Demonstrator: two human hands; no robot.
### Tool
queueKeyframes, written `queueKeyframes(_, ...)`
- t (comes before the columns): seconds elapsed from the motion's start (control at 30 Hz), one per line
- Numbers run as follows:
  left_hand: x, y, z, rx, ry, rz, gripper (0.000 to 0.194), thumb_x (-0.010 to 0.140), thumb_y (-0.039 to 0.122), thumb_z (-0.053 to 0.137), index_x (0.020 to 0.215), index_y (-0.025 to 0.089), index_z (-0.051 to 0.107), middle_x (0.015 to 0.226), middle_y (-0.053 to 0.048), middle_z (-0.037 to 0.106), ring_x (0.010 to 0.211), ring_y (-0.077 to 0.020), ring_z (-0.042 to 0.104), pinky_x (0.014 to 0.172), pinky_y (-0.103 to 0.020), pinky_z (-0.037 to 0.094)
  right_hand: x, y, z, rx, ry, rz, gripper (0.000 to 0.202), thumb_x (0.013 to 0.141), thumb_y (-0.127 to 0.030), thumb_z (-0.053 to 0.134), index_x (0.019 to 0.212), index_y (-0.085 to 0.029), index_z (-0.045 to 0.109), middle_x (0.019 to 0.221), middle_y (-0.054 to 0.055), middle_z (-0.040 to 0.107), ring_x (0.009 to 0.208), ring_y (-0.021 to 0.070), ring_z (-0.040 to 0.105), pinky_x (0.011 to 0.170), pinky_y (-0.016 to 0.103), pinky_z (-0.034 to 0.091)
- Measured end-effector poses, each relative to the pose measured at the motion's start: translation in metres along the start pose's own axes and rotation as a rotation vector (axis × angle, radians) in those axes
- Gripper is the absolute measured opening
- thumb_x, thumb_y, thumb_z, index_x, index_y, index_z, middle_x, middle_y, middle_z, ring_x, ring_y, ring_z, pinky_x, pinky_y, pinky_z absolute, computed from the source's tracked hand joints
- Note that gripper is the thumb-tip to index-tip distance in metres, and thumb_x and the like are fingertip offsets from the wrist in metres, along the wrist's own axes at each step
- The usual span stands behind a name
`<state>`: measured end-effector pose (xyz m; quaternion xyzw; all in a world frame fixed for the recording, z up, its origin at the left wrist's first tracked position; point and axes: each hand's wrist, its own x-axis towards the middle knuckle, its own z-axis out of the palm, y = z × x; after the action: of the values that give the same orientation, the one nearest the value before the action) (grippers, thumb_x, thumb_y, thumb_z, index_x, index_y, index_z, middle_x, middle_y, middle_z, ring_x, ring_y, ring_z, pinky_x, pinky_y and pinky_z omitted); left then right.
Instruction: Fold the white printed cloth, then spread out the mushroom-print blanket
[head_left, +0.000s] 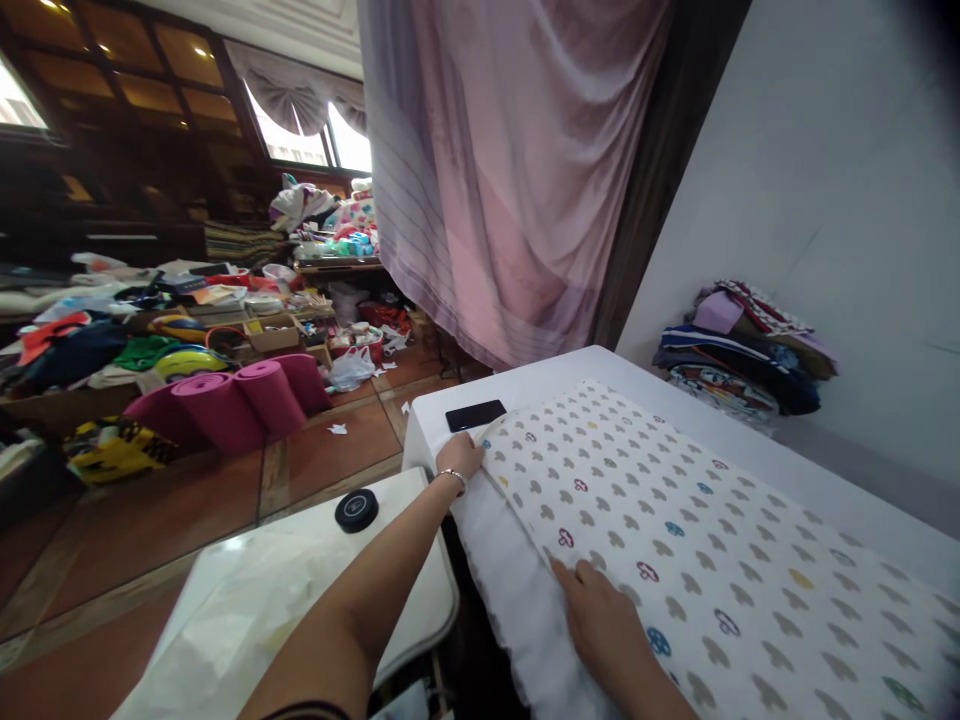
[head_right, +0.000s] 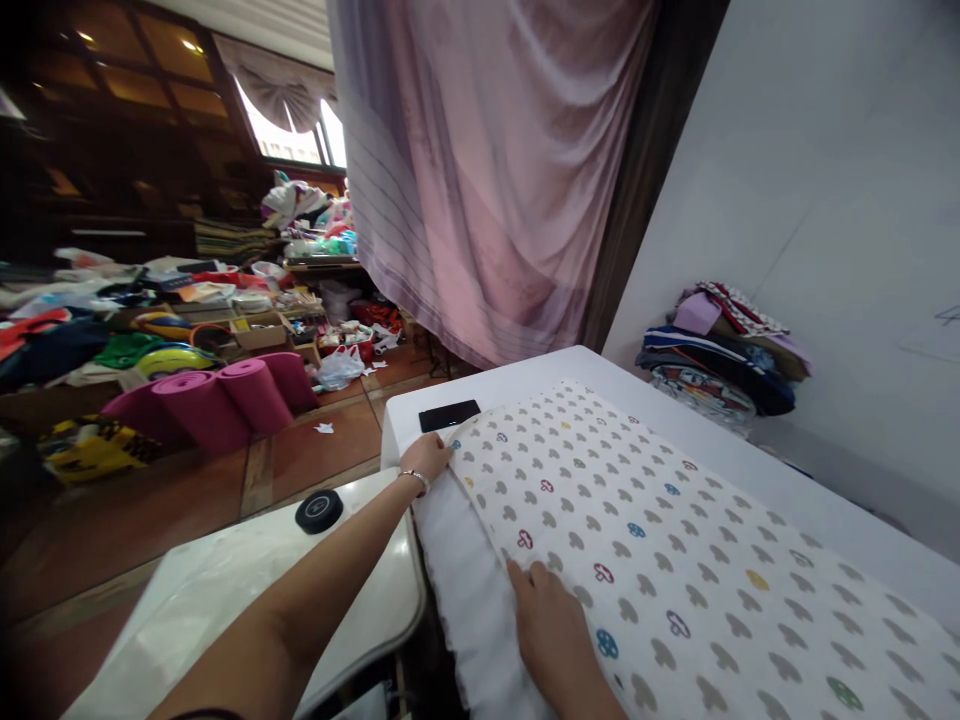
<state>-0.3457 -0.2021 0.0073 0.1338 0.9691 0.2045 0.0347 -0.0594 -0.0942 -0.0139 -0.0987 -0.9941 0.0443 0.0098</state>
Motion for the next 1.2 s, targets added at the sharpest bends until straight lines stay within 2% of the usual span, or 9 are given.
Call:
queueKeyframes(0.13, 0.006, 0.005, 0.001, -0.014, 0.025, -0.034, 0.035, 0.078, 0.048, 0.048, 0.090, 0.017, 0.057, 0.101, -0.014, 0.063, 0.092, -0.0267, 0.061, 0.072, -0.035, 0.045, 0.000, 0.000, -0.002, 0.002, -0.002, 0.017, 0.054, 0.077, -0.009, 0.037, 0.125, -0.029, 0.050, 0.098, 0.008, 0.059, 0.082, 0.0210, 0.059, 0.061, 0.027, 0.042)
queueKeyframes(0.5, 0.033, 0.006, -0.005, 0.016, -0.062, -0.028, 0.021, 0.078, 0.030, 0.052, 0.084, 0.014, 0.064, 0.094, -0.012, 0.067, 0.092, -0.0215, 0.061, 0.071, -0.026, 0.044, -0.002, 0.002, 0.001, -0.002, -0.042, -0.027, 0.050, 0.080, -0.009, 0.037, 0.128, -0.021, 0.047, 0.098, 0.009, 0.058, 0.082, 0.0227, 0.058, 0.060, 0.028, 0.043)
queueKeyframes(0.67, 0.032, 0.003, 0.000, 0.051, -0.039, -0.032, 0.022, 0.079, 0.032, 0.052, 0.090, 0.016, 0.063, 0.099, -0.011, 0.065, 0.094, -0.0230, 0.060, 0.071, -0.028, 0.044, -0.004, 0.002, -0.007, 0.045, -0.047, -0.100, 0.043, 0.084, -0.013, 0.036, 0.124, -0.021, 0.049, 0.096, 0.008, 0.058, 0.082, 0.0214, 0.059, 0.063, 0.028, 0.044)
queueKeyframes(0.8, 0.026, 0.003, -0.003, 0.069, -0.002, -0.021, 0.027, 0.078, 0.034, 0.052, 0.097, 0.017, 0.060, 0.101, -0.012, 0.063, 0.095, -0.0255, 0.059, 0.072, -0.032, 0.045, -0.003, 0.001, 0.003, 0.005, 0.001, -0.097, 0.044, 0.081, -0.014, 0.038, 0.123, -0.025, 0.050, 0.095, 0.007, 0.059, 0.079, 0.0210, 0.059, 0.060, 0.027, 0.044)
queueKeyframes(0.9, 0.018, 0.009, -0.005, 0.122, 0.132, 0.135, 0.031, 0.081, 0.034, 0.050, 0.105, 0.016, 0.057, 0.109, -0.013, 0.059, 0.100, -0.0264, 0.056, 0.077, -0.035, 0.044, 0.000, 0.003, 0.024, -0.041, 0.043, -0.068, 0.048, 0.076, -0.016, 0.041, 0.121, -0.028, 0.052, 0.093, 0.007, 0.061, 0.075, 0.0231, 0.060, 0.059, 0.030, 0.045)
queueKeyframes(0.97, 0.015, 0.016, -0.002, 0.172, 0.211, 0.383, 0.029, 0.083, 0.030, 0.048, 0.107, 0.016, 0.056, 0.113, -0.012, 0.057, 0.106, -0.0255, 0.052, 0.084, -0.036, 0.042, 0.004, 0.006, 0.042, -0.038, 0.068, -0.059, 0.053, 0.070, -0.020, 0.046, 0.121, -0.031, 0.052, 0.094, 0.006, 0.062, 0.072, 0.0244, 0.060, 0.056, 0.031, 0.045)
queueKeyframes(1.07, 0.015, 0.024, 0.008, 0.182, 0.182, 0.734, 0.031, 0.085, 0.026, 0.045, 0.114, 0.020, 0.054, 0.123, -0.008, 0.053, 0.115, -0.0217, 0.045, 0.095, -0.035, 0.036, 0.012, 0.013, 0.070, -0.018, 0.111, -0.062, 0.058, 0.064, -0.025, 0.050, 0.121, -0.037, 0.051, 0.092, 0.003, 0.064, 0.065, 0.0244, 0.060, 0.049, 0.032, 0.042)
queueKeyframes(1.13, 0.020, 0.024, 0.017, 0.193, 0.121, 0.748, 0.034, 0.086, 0.028, 0.042, 0.118, 0.020, 0.053, 0.129, -0.007, 0.050, 0.120, -0.0219, 0.042, 0.099, -0.037, 0.033, 0.017, 0.017, 0.087, -0.047, 0.154, -0.053, 0.057, 0.063, -0.028, 0.049, 0.119, -0.041, 0.051, 0.089, 0.002, 0.065, 0.060, 0.0242, 0.058, 0.044, 0.032, 0.038)
queueKeyframes(1.2, 0.027, 0.019, 0.025, 0.205, 0.050, 0.640, 0.039, 0.088, 0.032, 0.039, 0.122, 0.019, 0.050, 0.135, -0.007, 0.044, 0.126, -0.0230, 0.037, 0.102, -0.039, 0.030, 0.021, 0.019, 0.100, -0.085, 0.201, -0.054, 0.055, 0.063, -0.029, 0.049, 0.117, -0.042, 0.052, 0.085, 0.002, 0.066, 0.057, 0.0245, 0.057, 0.041, 0.031, 0.035)
